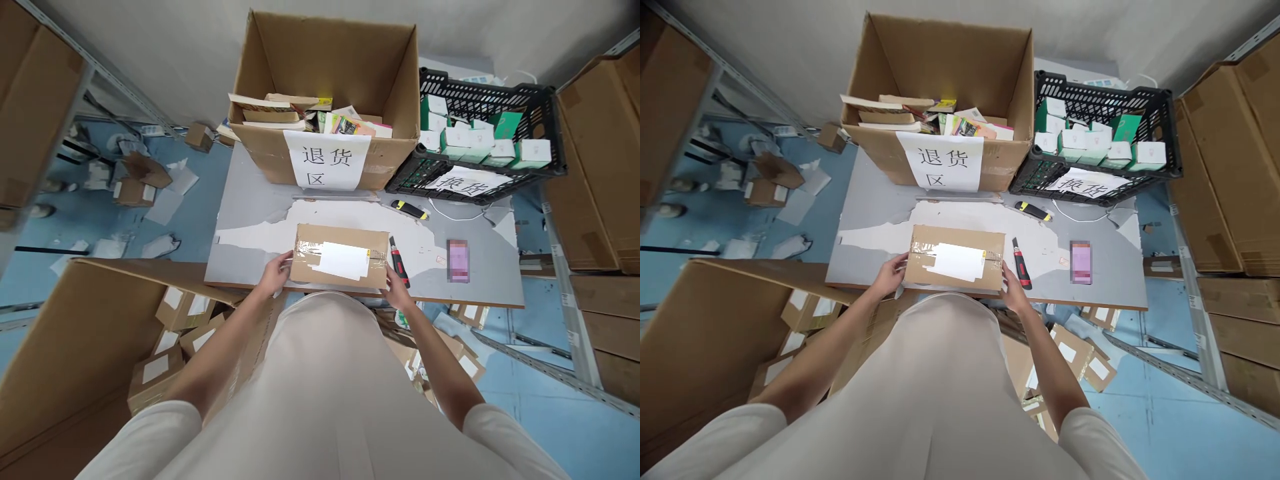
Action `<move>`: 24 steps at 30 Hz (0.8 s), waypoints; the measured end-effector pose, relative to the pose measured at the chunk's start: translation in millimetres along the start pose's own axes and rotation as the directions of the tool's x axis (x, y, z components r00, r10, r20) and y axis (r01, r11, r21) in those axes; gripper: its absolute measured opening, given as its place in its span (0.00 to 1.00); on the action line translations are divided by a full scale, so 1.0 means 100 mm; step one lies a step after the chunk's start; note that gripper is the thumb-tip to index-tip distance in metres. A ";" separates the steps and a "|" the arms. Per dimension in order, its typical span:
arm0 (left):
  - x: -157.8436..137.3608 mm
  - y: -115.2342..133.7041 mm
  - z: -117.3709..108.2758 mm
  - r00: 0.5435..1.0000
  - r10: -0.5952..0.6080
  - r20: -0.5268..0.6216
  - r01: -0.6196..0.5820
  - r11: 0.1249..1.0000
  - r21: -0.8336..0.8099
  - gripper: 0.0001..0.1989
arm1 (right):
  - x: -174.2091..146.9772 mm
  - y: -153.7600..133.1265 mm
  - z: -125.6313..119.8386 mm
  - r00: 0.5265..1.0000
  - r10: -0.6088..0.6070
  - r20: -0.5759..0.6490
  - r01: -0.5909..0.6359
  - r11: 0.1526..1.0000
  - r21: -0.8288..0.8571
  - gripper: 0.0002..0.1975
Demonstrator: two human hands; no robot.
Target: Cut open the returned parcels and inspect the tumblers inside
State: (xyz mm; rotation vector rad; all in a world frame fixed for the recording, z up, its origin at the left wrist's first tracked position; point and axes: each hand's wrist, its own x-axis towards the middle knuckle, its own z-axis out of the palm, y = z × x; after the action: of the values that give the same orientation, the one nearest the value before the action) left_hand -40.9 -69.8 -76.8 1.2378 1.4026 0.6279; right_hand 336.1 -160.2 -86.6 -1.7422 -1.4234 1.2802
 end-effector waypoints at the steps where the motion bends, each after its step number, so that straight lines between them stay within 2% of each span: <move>1: -0.06 -0.02 0.01 0.996 0.036 0.081 -0.037 0.999 0.011 0.35 | -0.02 0.00 0.03 0.999 -0.012 0.029 0.013 1.000 -0.013 0.43; 3: -0.15 -0.05 0.04 0.978 0.081 0.194 -0.087 0.996 0.020 0.35 | -0.04 0.00 0.09 0.999 -0.025 0.037 0.026 0.999 -0.030 0.43; 4: -0.19 -0.05 0.05 0.974 0.087 0.209 -0.094 0.995 0.027 0.35 | -0.03 0.00 0.11 0.999 -0.029 0.025 0.030 0.999 -0.041 0.40; 7: -0.21 -0.04 0.07 0.977 0.075 0.201 -0.086 0.995 0.044 0.34 | 0.01 -0.03 0.12 0.999 -0.040 0.005 0.040 0.999 -0.026 0.32; 11: -0.09 0.11 -0.03 0.967 0.123 0.224 -0.134 0.990 0.037 0.31 | 0.08 -0.17 -0.06 0.995 -0.050 0.091 0.052 0.998 -0.024 0.27; 13: -0.01 0.24 -0.10 0.968 0.146 0.204 -0.168 0.982 0.091 0.30 | 0.14 -0.30 -0.18 0.994 -0.059 0.088 0.069 0.990 -0.120 0.25; 15: 0.08 0.40 -0.12 0.980 0.129 0.149 -0.158 0.967 0.200 0.30 | 0.23 -0.42 -0.26 0.998 -0.049 0.028 0.054 0.967 -0.249 0.28; 18: 0.20 0.57 -0.06 0.997 0.055 0.055 -0.071 0.934 0.351 0.30 | 0.42 -0.55 -0.28 0.996 0.026 -0.088 -0.058 0.918 -0.392 0.34; 21: 0.32 0.60 0.06 1.000 -0.004 0.002 0.003 0.926 0.378 0.31 | 0.61 -0.58 -0.23 0.985 0.083 -0.153 -0.140 0.898 -0.417 0.36; 24: 0.41 0.53 0.14 0.998 -0.044 -0.055 0.060 0.932 0.357 0.31 | 0.77 -0.56 -0.22 0.975 0.152 -0.161 -0.204 0.899 -0.386 0.37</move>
State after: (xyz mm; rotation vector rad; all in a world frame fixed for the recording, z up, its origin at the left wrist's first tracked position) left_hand -4.0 -19.6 -48.8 1.4726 1.6331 0.3731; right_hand 330.9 -67.7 -55.6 -2.2293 -1.5608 0.9863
